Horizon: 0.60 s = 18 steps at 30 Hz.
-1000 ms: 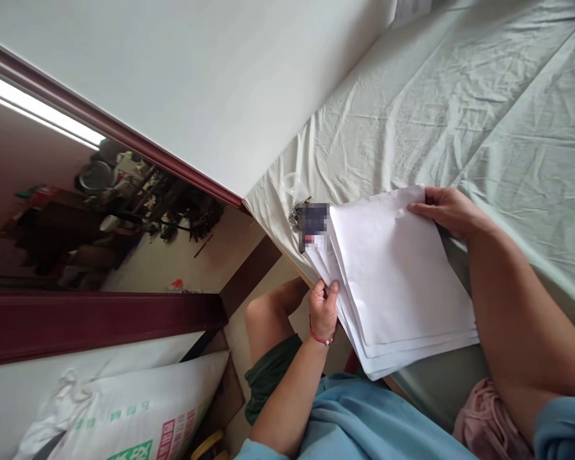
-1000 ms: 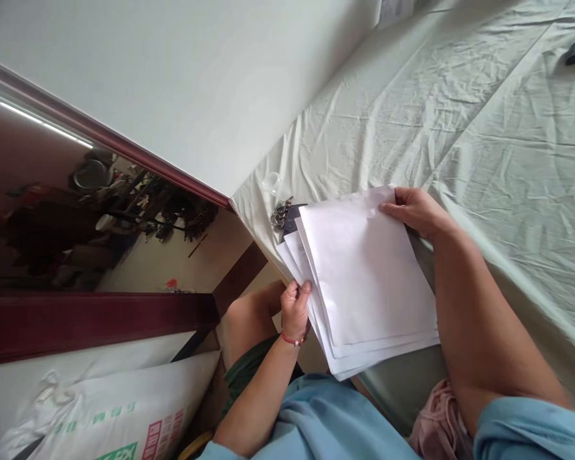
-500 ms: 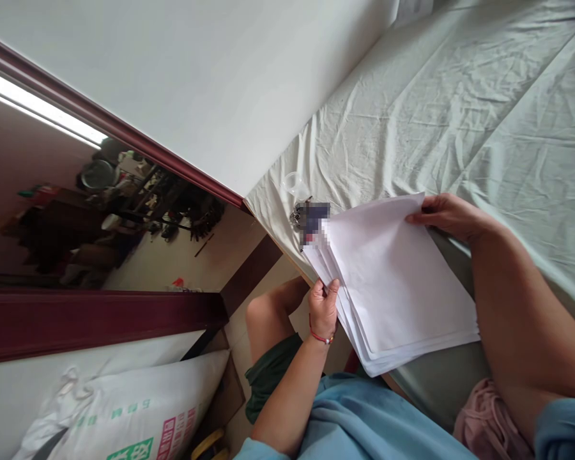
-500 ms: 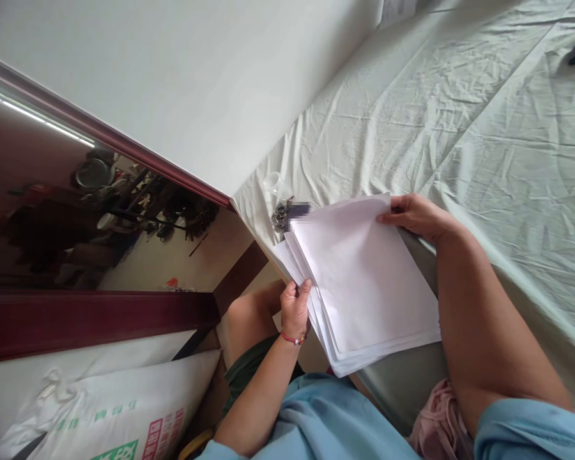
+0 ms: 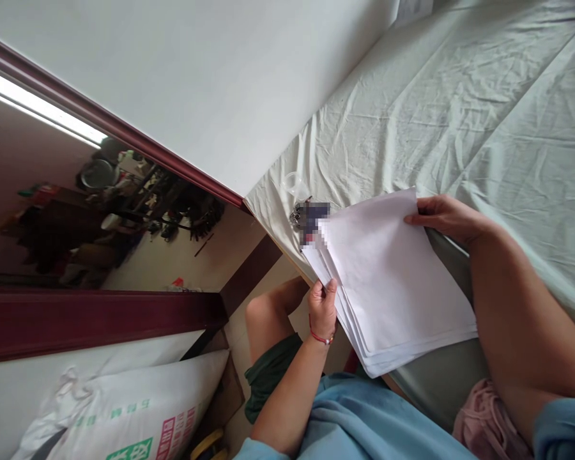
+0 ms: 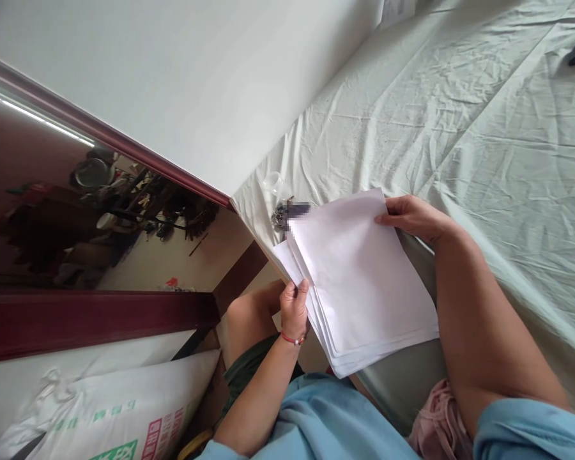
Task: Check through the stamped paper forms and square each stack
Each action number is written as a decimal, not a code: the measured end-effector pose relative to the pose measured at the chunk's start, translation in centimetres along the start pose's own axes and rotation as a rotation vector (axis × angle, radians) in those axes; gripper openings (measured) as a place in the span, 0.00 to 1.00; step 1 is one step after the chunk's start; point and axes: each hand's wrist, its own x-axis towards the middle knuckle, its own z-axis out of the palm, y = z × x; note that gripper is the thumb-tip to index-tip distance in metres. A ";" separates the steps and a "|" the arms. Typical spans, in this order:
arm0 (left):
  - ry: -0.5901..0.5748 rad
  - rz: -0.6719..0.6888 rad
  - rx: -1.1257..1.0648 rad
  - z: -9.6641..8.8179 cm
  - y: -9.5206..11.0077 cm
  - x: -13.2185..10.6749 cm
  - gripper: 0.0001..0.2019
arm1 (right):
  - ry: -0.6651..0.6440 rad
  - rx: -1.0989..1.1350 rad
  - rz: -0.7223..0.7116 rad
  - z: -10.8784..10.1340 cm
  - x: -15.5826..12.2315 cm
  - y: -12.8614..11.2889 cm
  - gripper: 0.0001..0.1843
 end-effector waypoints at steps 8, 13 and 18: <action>-0.044 -0.030 -0.071 -0.2 0.0 -0.2 0.21 | 0.257 0.222 -0.182 0.3 0.6 0.1 0.20; -0.051 -0.108 -0.130 -0.3 -0.4 -0.1 0.27 | 0.486 0.339 -0.011 0.1 0.5 -1.1 0.16; -0.083 -0.170 -0.191 -0.2 -0.3 -0.2 0.32 | 0.545 0.398 0.008 -0.3 0.2 -1.5 0.17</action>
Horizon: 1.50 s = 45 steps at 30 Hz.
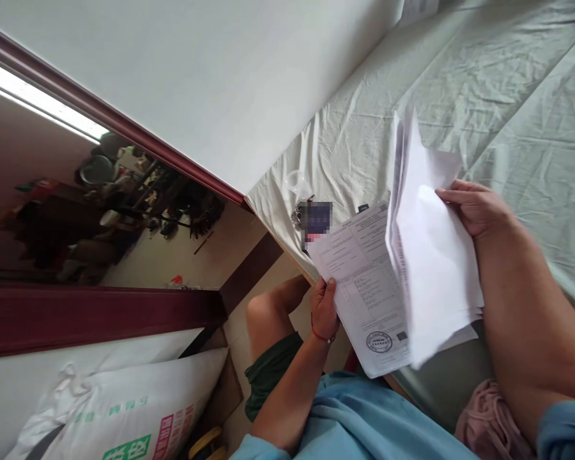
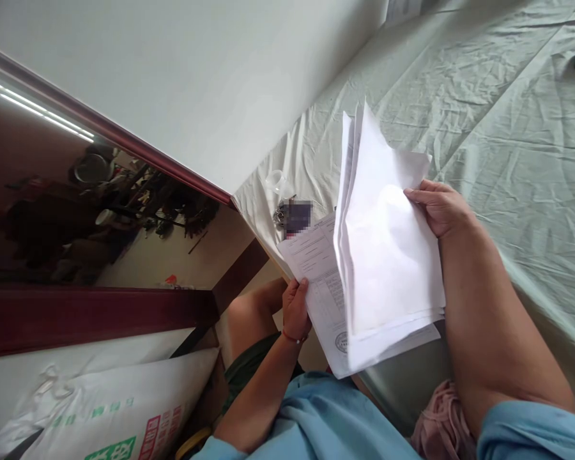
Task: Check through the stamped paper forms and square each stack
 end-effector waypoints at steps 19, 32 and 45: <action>0.124 0.133 0.146 -0.3 -0.2 0.3 0.29 | -0.402 -0.244 0.039 -0.4 -0.5 1.4 0.19; 0.123 0.258 0.316 -0.8 -1.0 0.1 0.28 | -0.615 -0.340 -0.031 -0.7 0.1 1.6 0.23; 0.148 0.241 0.208 -1.2 -1.7 0.3 0.29 | -0.516 -0.262 -0.061 -1.1 0.2 2.0 0.23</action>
